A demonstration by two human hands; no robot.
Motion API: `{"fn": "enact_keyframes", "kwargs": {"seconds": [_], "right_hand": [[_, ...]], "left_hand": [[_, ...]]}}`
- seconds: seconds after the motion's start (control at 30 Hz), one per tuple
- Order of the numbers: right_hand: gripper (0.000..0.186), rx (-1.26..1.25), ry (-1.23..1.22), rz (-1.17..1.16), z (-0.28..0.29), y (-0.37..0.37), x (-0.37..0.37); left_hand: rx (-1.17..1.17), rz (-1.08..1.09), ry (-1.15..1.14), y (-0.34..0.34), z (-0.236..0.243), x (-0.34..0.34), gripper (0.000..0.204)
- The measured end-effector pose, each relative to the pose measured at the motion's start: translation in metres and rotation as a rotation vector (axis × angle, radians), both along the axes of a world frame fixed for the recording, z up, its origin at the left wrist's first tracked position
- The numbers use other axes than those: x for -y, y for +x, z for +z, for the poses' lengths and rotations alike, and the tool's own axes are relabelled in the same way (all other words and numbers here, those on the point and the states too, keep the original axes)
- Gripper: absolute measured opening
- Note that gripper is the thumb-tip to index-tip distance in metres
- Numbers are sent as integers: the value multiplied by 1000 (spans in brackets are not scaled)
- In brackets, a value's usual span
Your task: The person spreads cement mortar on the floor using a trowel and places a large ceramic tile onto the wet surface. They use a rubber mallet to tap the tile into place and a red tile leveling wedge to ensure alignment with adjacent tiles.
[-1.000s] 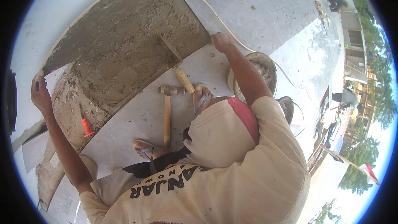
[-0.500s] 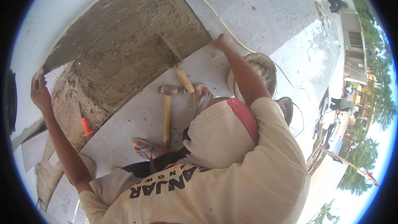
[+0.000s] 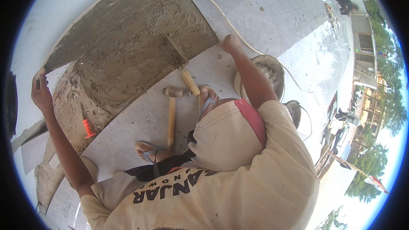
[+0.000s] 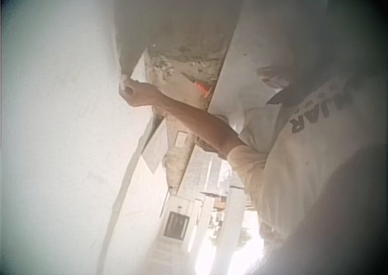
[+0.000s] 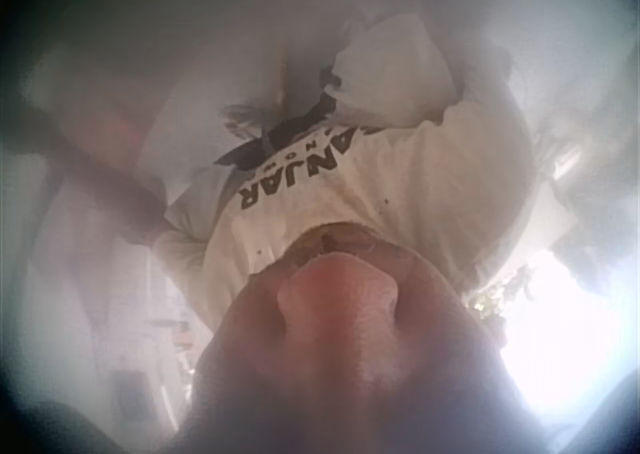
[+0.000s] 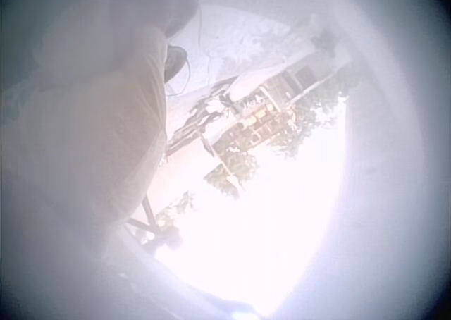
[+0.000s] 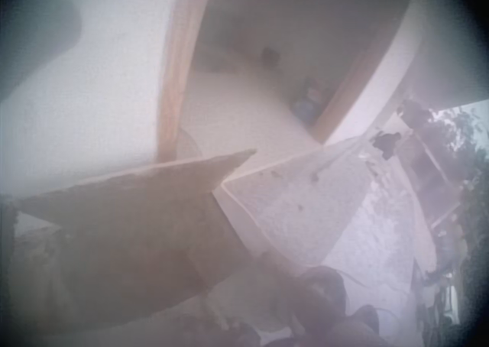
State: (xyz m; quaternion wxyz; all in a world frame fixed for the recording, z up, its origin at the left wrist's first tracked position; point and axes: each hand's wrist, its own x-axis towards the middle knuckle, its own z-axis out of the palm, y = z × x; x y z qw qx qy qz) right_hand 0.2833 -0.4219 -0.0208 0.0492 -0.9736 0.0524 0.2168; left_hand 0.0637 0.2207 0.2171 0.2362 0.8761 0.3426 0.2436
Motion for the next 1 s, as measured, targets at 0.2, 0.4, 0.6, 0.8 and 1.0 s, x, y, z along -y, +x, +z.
{"fn": "enact_keyframes", "kwargs": {"seconds": [0.2,0.4,0.6,0.8,1.0], "right_hand": [[22,79,117,95,9,-2,-3],[23,84,93,141,7,-4,0],[24,49,99,179,-2,1,6],[19,92,180,185,-8,0,11],[18,83,192,162,-2,-1,7]], "left_hand": [[-11,13,-6,-1,0,-3,54],[9,7,-23,2,-1,1,57],[-1,6,-23,1,-2,-3,58],[16,6,-13,2,-5,-5,58],[20,-6,-15,1,-4,-5,57]]}}
